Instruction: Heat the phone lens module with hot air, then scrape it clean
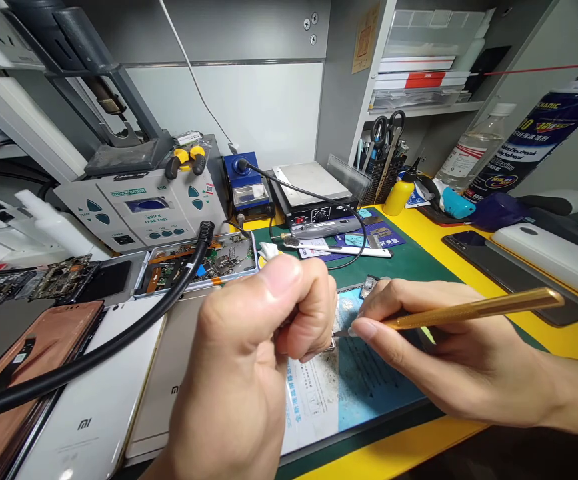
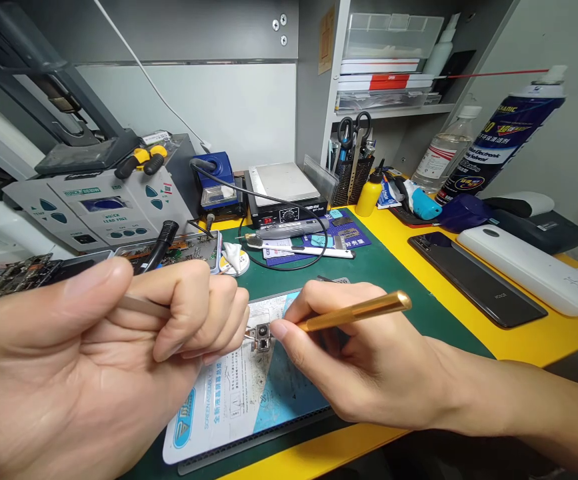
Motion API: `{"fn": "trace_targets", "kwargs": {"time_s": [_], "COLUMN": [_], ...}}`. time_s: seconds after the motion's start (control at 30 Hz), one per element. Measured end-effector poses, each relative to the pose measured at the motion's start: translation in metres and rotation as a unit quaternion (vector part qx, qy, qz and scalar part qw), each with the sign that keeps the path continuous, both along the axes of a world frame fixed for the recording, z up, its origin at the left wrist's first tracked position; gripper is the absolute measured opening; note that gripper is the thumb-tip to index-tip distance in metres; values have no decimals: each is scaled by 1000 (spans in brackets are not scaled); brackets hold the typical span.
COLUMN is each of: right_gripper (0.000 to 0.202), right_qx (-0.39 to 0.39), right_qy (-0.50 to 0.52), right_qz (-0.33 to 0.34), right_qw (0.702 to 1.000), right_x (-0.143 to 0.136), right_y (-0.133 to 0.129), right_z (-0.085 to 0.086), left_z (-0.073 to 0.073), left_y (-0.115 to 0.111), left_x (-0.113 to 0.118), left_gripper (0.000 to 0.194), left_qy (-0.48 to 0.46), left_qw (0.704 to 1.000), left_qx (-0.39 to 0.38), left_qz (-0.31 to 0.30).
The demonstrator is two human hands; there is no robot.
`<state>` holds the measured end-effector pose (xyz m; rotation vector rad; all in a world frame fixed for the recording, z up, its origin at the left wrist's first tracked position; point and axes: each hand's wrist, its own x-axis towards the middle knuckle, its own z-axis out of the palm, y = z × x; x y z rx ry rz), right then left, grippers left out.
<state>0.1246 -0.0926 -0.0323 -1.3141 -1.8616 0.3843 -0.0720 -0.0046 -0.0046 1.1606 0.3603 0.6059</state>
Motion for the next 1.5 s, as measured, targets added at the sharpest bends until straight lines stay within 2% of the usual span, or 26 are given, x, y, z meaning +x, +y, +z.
{"fn": "trace_targets", "kwargs": {"time_s": [0.4, 0.67, 1.03, 1.2, 1.37, 1.5], "right_gripper": [15, 15, 19, 23, 5, 3], "right_qx": [-92, -93, -129, -183, -177, -171], "right_qy": [52, 50, 86, 110, 152, 160], "right_qz": [-31, -63, -59, -41, -15, -10], "right_qw": [994, 992, 986, 976, 972, 972], "right_x": [0, 0, 1, -1, 1, 1], "right_y": [1, 1, 0, 2, 3, 3], "right_z": [4, 3, 1, 3, 2, 1], "left_z": [2, 2, 2, 1, 2, 7], "left_y": [-1, 0, 0, 0, 1, -1], "left_x": [-1, -1, 0, -1, 0, 8], "left_gripper": [52, 54, 55, 55, 55, 61], "left_qy": [-2, 2, 0, 1, 4, 25], "left_qw": [1000, 1000, 1000, 1000, 1000, 999], "left_qx": [2, 11, 19, 18, 23, 25], "left_qz": [4, 7, 7, 7, 8, 39]}}
